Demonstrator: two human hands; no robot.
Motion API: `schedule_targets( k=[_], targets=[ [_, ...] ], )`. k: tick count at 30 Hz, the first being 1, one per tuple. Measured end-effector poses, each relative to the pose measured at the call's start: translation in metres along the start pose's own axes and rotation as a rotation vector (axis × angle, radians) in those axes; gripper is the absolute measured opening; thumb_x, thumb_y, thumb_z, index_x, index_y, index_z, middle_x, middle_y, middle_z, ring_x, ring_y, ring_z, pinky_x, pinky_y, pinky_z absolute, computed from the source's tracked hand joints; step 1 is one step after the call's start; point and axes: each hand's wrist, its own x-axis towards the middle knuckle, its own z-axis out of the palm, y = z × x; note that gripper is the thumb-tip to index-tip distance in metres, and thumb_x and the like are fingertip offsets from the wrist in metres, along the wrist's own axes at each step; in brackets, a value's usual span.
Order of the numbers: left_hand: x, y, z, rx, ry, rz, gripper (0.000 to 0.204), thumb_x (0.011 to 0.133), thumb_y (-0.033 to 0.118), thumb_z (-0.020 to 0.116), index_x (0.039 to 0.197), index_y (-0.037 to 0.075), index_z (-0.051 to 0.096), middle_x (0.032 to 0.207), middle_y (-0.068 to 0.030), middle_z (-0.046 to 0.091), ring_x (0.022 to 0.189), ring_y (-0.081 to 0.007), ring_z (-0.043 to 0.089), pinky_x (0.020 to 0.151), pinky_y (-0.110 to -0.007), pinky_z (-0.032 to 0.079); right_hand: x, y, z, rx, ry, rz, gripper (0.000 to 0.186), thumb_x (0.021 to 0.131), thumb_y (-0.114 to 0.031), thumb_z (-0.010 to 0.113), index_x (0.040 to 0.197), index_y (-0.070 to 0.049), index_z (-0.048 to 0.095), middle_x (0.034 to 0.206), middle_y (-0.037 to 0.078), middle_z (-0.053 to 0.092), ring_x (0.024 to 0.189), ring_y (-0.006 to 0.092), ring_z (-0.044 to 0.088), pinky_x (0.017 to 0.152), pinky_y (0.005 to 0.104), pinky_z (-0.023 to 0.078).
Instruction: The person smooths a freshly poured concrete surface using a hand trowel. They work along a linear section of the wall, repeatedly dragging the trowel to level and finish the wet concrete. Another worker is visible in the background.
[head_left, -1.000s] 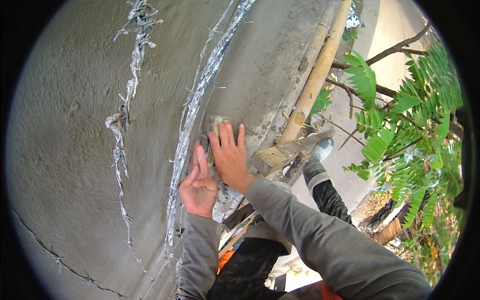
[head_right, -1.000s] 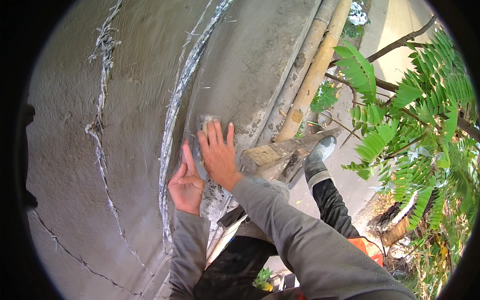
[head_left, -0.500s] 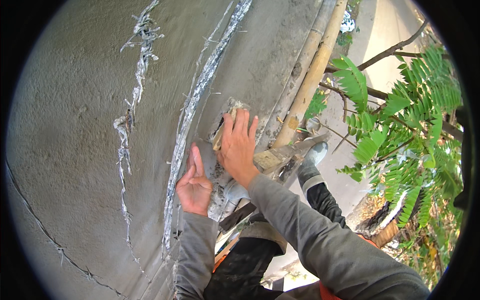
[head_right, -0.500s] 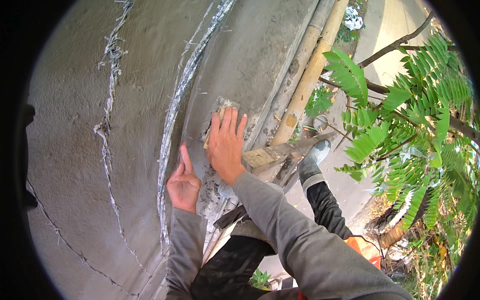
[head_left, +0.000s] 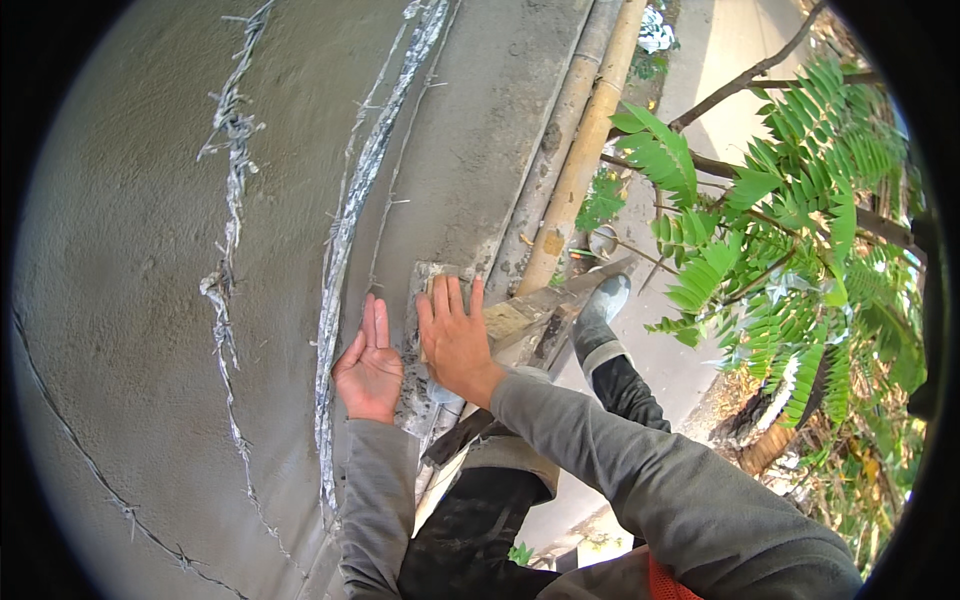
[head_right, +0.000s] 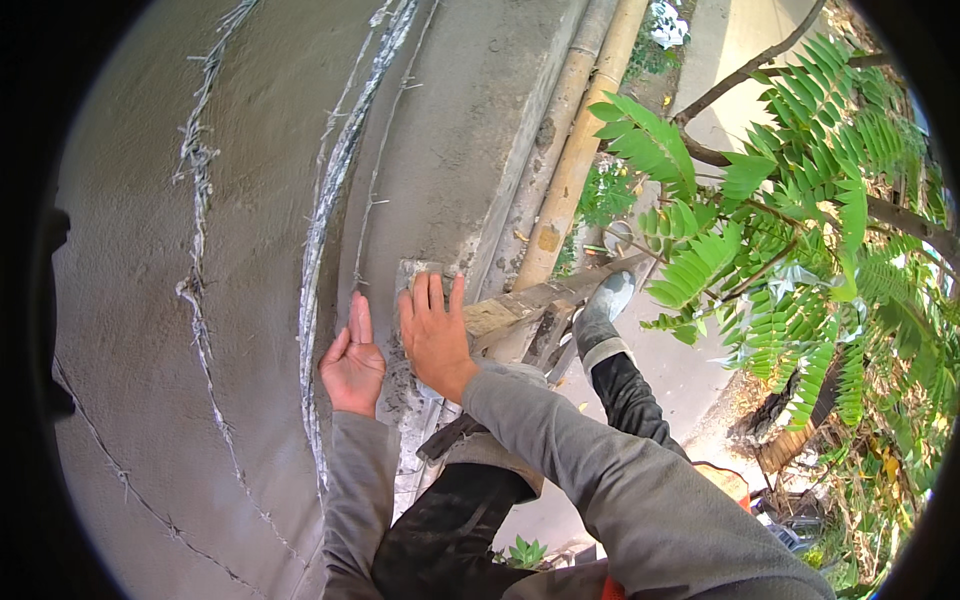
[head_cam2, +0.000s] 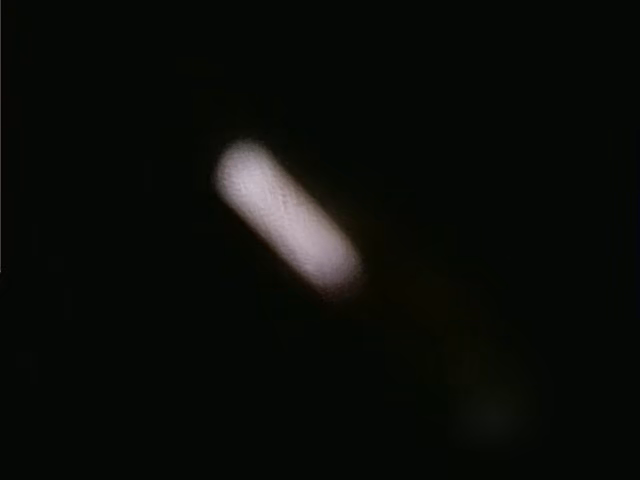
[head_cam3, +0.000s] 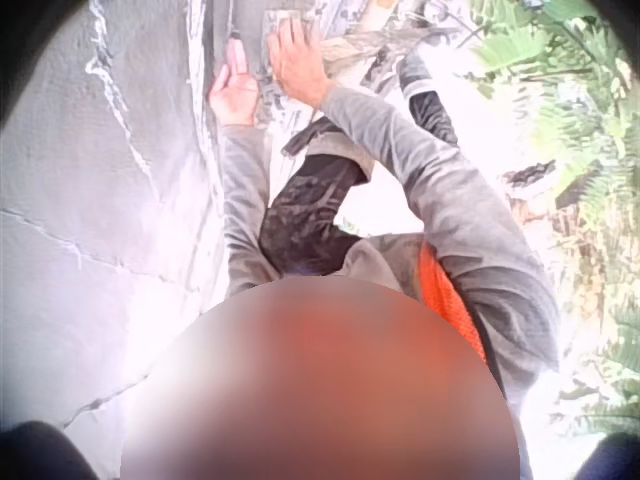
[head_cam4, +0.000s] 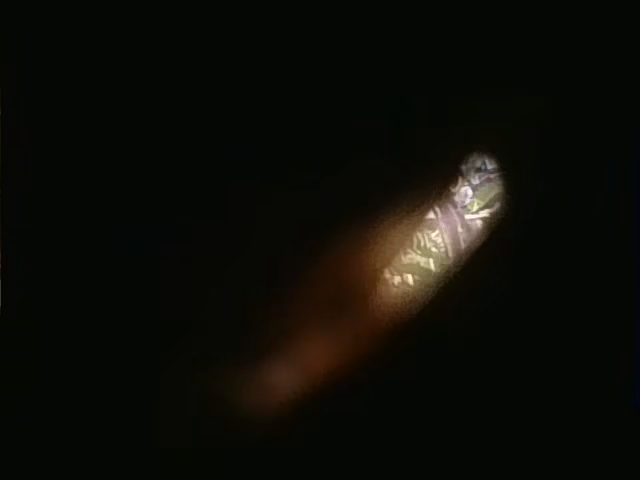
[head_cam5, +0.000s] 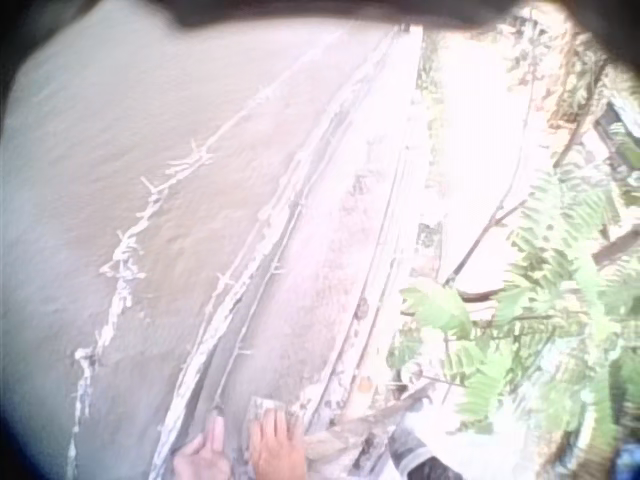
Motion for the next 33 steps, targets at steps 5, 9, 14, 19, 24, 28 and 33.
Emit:
schedule_targets(
  k=[5,9,14,19,24,28,33],
  targets=[
    [-0.042,0.002,-0.051,1.304,0.364,0.025,0.029,0.115,0.024,0.058,0.130,0.003,0.070,0.137,-0.0077,0.072,0.126,-0.0214,0.068,0.068,-0.031,0.051,-0.018,0.026,0.001,-0.065,0.133,-0.125,0.059,0.101,-0.030,0.068,0.152,-0.004,0.058,0.161,0.028,0.047,0.156,0.0498,0.037,0.126,0.0778,0.024],
    [-0.107,-0.035,-0.147,2.273,0.166,0.923,0.030,0.112,0.027,0.064,0.107,0.000,0.075,0.100,-0.0203,0.076,0.097,-0.0365,0.075,0.074,-0.051,0.055,-0.011,0.035,0.008,-0.060,0.009,-0.138,0.057,0.102,-0.030,0.066,0.154,-0.009,0.057,0.164,0.026,0.045,0.157,0.0513,0.035,0.125,0.0800,0.024],
    [-0.121,-0.081,-0.280,2.110,0.347,0.789,0.036,0.110,0.032,0.068,0.115,-0.003,0.076,0.106,-0.0249,0.075,0.101,-0.0448,0.072,0.088,-0.056,0.056,-0.009,0.029,0.010,-0.064,-0.039,-0.096,0.058,0.103,-0.030,0.065,0.158,-0.013,0.056,0.170,0.023,0.041,0.160,0.0524,0.032,0.125,0.0817,0.023],
    [-0.116,-0.076,-0.332,1.819,0.583,0.663,0.041,0.110,0.034,0.069,0.114,-0.006,0.077,0.104,-0.0250,0.076,0.097,-0.0421,0.072,0.088,-0.050,0.057,-0.012,0.035,0.008,-0.035,0.100,-0.233,0.062,0.103,-0.031,0.066,0.162,-0.015,0.055,0.176,0.021,0.036,0.164,0.0500,0.027,0.126,0.0832,0.022],
    [-0.102,-0.081,-0.321,1.671,0.886,0.520,0.043,0.104,0.037,0.071,0.106,-0.005,0.076,0.096,-0.0193,0.074,0.088,-0.0335,0.068,0.082,-0.048,0.053,-0.012,0.037,0.010,0.010,0.128,-0.345,0.056,0.102,-0.032,0.066,0.155,-0.012,0.060,0.172,0.020,0.041,0.164,0.0465,0.030,0.126,0.0835,0.023],
    [-0.089,-0.096,-0.309,1.310,1.093,0.550,0.044,0.101,0.039,0.068,0.091,-0.003,0.077,0.085,-0.0160,0.072,0.083,-0.0316,0.065,0.080,-0.049,0.051,-0.012,0.034,0.011,-0.033,0.122,-0.281,0.046,0.103,-0.034,0.065,0.144,-0.013,0.067,0.167,0.017,0.048,0.163,0.0451,0.034,0.126,0.0812,0.027],
    [-0.090,-0.093,-0.296,1.315,1.204,0.477,0.046,0.098,0.040,0.065,0.083,-0.001,0.076,0.081,-0.0133,0.071,0.079,-0.0316,0.064,0.077,-0.049,0.051,-0.014,0.035,0.006,-0.041,0.110,-0.244,0.041,0.105,-0.034,0.062,0.140,-0.013,0.069,0.166,0.016,0.049,0.164,0.0443,0.032,0.127,0.0806,0.028]
  ],
)
